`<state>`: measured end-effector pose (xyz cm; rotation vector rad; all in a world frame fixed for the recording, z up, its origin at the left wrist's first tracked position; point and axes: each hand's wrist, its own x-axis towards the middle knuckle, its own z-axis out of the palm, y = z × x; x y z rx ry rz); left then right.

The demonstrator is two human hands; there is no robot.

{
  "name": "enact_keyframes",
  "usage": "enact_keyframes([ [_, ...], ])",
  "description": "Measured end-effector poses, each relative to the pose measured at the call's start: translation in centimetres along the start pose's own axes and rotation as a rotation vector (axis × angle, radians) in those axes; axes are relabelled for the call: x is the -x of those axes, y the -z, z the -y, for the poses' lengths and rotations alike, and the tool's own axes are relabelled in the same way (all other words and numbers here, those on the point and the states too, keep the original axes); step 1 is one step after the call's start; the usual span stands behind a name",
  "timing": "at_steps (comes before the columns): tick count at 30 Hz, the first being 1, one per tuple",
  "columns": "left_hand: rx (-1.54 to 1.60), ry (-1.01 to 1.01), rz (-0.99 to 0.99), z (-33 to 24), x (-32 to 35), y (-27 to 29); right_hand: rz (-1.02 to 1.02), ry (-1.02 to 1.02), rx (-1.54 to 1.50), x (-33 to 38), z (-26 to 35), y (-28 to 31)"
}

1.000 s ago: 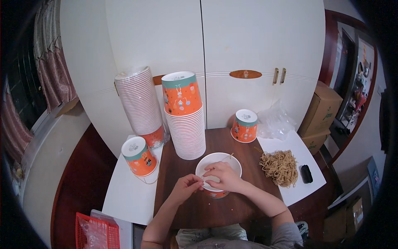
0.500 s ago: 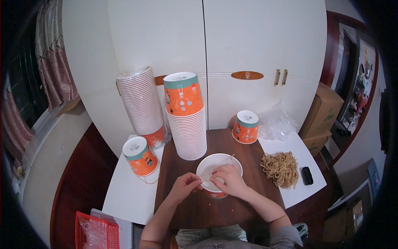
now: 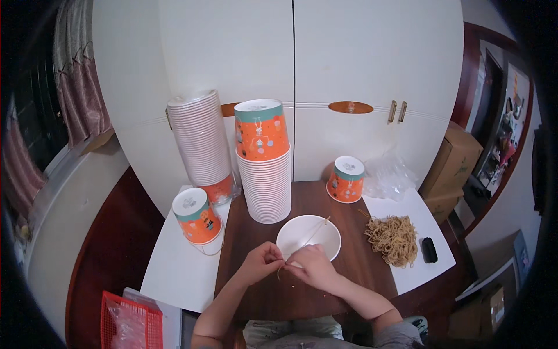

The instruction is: Tying paper bowls together with strings for packaging.

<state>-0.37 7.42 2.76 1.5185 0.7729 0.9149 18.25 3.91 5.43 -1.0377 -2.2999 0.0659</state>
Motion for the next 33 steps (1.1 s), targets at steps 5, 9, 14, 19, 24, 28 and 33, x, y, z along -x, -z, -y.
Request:
enact_keyframes([
  [5, -0.193, -0.053, -0.085, -1.1, 0.1, -0.8, 0.004, -0.175, -0.41, -1.4, -0.6, -0.2],
  [9, -0.252, -0.114, -0.113, -1.8, 0.2, -1.3, -0.012, -0.25, -0.515, -1.5, -0.3, -0.3],
  [14, -0.305, -0.091, -0.208, -1.6, 0.8, -1.5, -0.025, -0.208, -0.456, -1.4, -0.5, -0.9],
  [19, -0.694, -0.222, -0.436, -1.6, 2.9, -2.4, -0.029, -0.318, -0.587, -1.1, -1.3, -1.4],
  [24, -0.676, -0.221, -0.55, 0.9, 3.3, -4.3, -0.014, -0.313, -0.587, -1.2, -1.1, -1.3],
  [28, -0.703, -0.256, -0.589, 2.5, 2.9, -4.6, -0.021, -0.294, -0.584, -1.2, -1.1, -1.3],
  [33, -0.721, -0.328, -0.68, 2.2, 3.0, -4.3, -0.008, -0.309, -0.563, -1.3, -0.8, -0.9],
])
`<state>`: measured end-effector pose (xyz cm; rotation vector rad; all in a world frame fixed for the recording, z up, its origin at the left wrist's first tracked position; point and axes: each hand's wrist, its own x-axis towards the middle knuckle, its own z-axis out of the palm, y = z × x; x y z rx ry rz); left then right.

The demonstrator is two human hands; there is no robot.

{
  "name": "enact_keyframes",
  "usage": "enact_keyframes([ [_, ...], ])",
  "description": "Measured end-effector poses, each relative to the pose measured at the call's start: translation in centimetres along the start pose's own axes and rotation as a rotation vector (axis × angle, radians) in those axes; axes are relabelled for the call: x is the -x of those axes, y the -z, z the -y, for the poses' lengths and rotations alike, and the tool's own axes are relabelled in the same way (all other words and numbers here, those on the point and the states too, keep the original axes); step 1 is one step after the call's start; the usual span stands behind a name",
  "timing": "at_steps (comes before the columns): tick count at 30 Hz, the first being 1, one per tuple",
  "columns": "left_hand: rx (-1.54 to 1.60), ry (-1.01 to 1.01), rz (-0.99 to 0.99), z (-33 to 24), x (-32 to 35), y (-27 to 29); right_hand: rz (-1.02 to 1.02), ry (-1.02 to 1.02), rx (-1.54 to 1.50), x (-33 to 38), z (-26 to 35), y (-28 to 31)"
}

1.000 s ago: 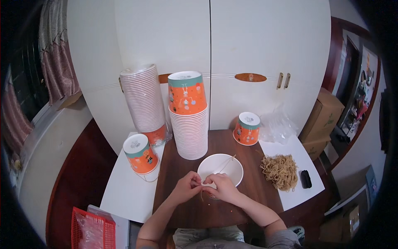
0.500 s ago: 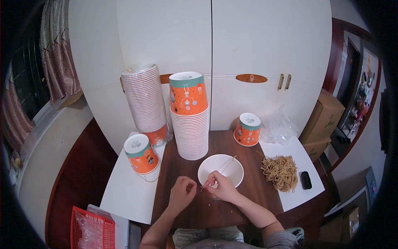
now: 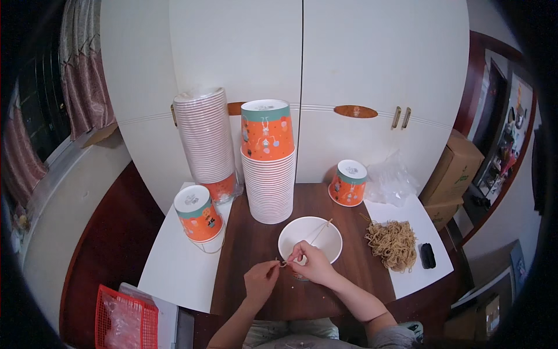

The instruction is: Tying paper bowls together with strings for packaging.

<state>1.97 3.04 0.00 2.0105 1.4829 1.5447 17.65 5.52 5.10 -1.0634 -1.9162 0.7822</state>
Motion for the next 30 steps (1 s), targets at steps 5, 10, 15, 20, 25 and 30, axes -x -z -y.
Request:
enact_keyframes([
  [5, 0.203, 0.07, 0.001, -0.1, -0.4, 0.0, -0.013, 0.033, -0.014, 0.0, -0.2, -0.1],
  [10, 0.556, 0.291, 0.133, 1.4, -0.9, -0.2, 0.011, -0.002, -0.014, 0.1, -0.1, 0.2],
  [15, 0.434, 0.169, 0.236, 0.9, -2.1, 0.6, -0.009, 0.061, 0.009, -0.1, -0.1, 0.1],
  [20, 0.426, 0.198, 0.291, 0.7, -2.4, 0.9, -0.012, 0.074, 0.019, -0.1, -0.3, 0.0],
  [25, 0.448, 0.223, 0.277, 0.0, -2.6, 0.9, -0.015, 0.088, 0.026, -0.1, -0.6, 0.0],
  [30, 0.367, 0.139, 0.306, 0.2, -2.8, 1.2, -0.005, 0.103, 0.038, -0.2, -0.5, 0.0],
])
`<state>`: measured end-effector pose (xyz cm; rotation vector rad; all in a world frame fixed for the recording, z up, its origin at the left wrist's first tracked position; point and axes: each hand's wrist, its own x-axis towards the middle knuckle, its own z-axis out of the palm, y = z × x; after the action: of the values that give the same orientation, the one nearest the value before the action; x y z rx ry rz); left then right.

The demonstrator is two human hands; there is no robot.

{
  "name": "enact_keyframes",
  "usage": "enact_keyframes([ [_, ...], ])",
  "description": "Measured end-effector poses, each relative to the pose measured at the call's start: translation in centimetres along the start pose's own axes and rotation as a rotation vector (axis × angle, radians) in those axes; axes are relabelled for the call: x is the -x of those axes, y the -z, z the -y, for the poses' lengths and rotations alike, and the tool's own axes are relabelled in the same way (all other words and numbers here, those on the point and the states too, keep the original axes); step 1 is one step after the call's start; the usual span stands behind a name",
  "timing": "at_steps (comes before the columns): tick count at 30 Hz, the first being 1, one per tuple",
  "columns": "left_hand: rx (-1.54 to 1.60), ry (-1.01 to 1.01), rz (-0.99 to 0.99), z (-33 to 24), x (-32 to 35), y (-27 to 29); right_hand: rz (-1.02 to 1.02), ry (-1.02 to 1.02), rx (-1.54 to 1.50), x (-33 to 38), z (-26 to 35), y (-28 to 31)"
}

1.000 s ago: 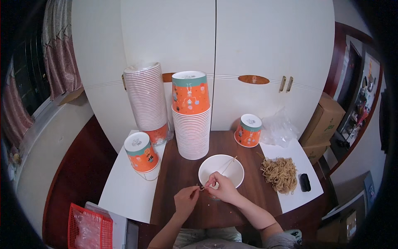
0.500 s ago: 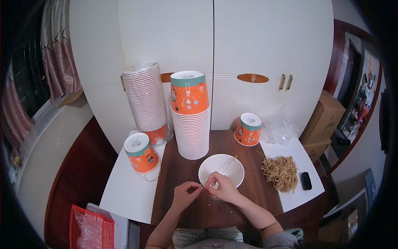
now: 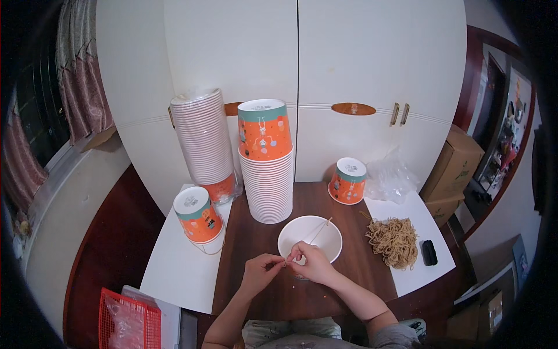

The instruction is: Tying paper bowls together with strings for packaging.

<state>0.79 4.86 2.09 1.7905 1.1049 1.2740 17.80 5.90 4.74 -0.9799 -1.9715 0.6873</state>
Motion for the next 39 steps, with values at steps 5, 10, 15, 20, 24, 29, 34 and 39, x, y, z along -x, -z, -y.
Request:
enact_keyframes([
  [5, -0.045, -0.065, 0.027, -0.1, -0.1, 0.2, -0.007, 0.01, 0.022, 0.0, 0.1, 0.0],
  [10, 0.109, 0.06, 0.139, 0.7, -0.2, 0.5, 0.034, -0.022, 0.004, 0.0, -0.1, 0.5],
  [15, 0.392, 0.226, 0.236, 0.6, -0.4, 0.8, 0.0, 0.219, 0.168, -0.6, 0.3, 1.6],
  [20, 0.661, 0.454, 0.314, 1.0, -0.7, 0.9, 0.25, 0.066, 0.028, -0.7, -0.7, 2.3],
  [24, 0.836, 0.521, 0.338, 0.8, -1.0, 0.7, 0.176, 0.027, -0.233, -0.1, -1.0, 1.9],
  [29, 0.901, 0.538, 0.371, 1.0, -1.0, 0.5, 0.153, 0.089, -0.163, 0.0, 0.3, 1.9],
  [34, 0.839, 0.567, 0.374, 0.0, -1.1, 0.7, 0.122, 0.122, -0.092, -0.1, 0.4, 1.8],
  [39, 0.853, 0.559, 0.372, 0.3, -1.1, 0.7, 0.072, 0.223, -0.066, -0.2, 0.0, 1.4],
])
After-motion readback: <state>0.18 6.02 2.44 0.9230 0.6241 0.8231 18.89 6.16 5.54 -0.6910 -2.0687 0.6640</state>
